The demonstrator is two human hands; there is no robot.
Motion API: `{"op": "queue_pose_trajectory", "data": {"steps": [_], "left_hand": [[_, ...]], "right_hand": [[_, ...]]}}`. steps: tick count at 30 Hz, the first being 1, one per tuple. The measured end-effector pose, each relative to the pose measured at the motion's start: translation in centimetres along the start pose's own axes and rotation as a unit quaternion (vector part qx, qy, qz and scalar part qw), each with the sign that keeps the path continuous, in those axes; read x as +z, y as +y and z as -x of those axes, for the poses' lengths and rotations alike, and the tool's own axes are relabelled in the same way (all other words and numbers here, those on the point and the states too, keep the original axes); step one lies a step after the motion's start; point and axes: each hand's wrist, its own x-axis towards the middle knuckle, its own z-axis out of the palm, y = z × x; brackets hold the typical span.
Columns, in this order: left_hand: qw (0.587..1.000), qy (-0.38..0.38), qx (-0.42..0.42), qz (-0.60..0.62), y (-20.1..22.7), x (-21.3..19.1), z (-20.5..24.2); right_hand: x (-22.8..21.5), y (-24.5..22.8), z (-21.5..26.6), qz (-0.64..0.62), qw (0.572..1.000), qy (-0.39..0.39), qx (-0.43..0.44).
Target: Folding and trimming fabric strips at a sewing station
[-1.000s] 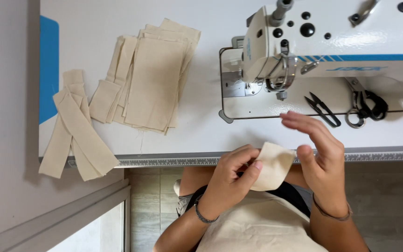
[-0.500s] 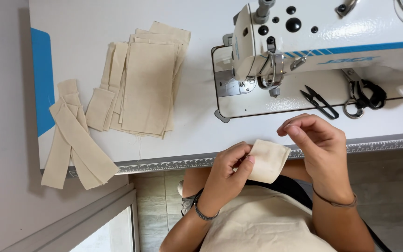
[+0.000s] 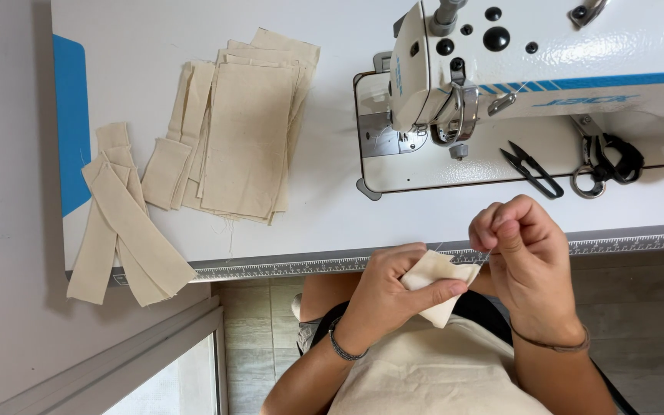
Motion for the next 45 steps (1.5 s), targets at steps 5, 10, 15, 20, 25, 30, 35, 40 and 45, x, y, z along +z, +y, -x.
{"op": "queue_pose_trajectory", "data": {"steps": [5,10,15,20,25,30,35,40,45], "left_hand": [[0.998,-0.001,-0.056,0.013,-0.1,-0.3,0.2],[0.996,-0.008,-0.080,0.029,-0.4,-0.6,0.1],[1.000,0.000,-0.028,0.005,-0.2,-0.3,0.1],[0.999,0.002,-0.021,-0.049,-0.1,-0.2,-0.2],[0.999,0.003,-0.009,-0.044,-0.4,-0.5,-0.1],[0.995,-0.016,-0.093,0.023,-1.0,-1.2,0.4],[0.995,0.021,-0.092,0.037,-1.3,-1.3,0.1],[0.998,0.026,-0.053,0.028,-2.2,-1.0,-1.0],[0.992,0.009,-0.013,0.126,-8.1,-0.7,-0.9]], "right_hand": [[-2.4,1.2,-1.2,-0.049,0.995,0.077,-0.050],[-5.4,1.6,-2.9,-0.023,0.976,0.195,-0.099],[-3.6,-1.7,-3.0,0.542,0.805,0.038,-0.236],[-0.1,-3.9,-0.6,0.381,0.915,-0.115,-0.068],[-0.3,-3.7,-0.8,0.311,0.943,-0.119,-0.015],[-1.5,-2.3,-1.6,0.191,0.981,-0.004,-0.023],[-0.5,-3.0,-3.0,0.454,0.881,-0.053,-0.124],[0.3,-0.7,-1.6,0.302,0.942,-0.140,0.028],[1.0,0.6,-1.8,0.181,0.983,-0.017,0.028]]}}
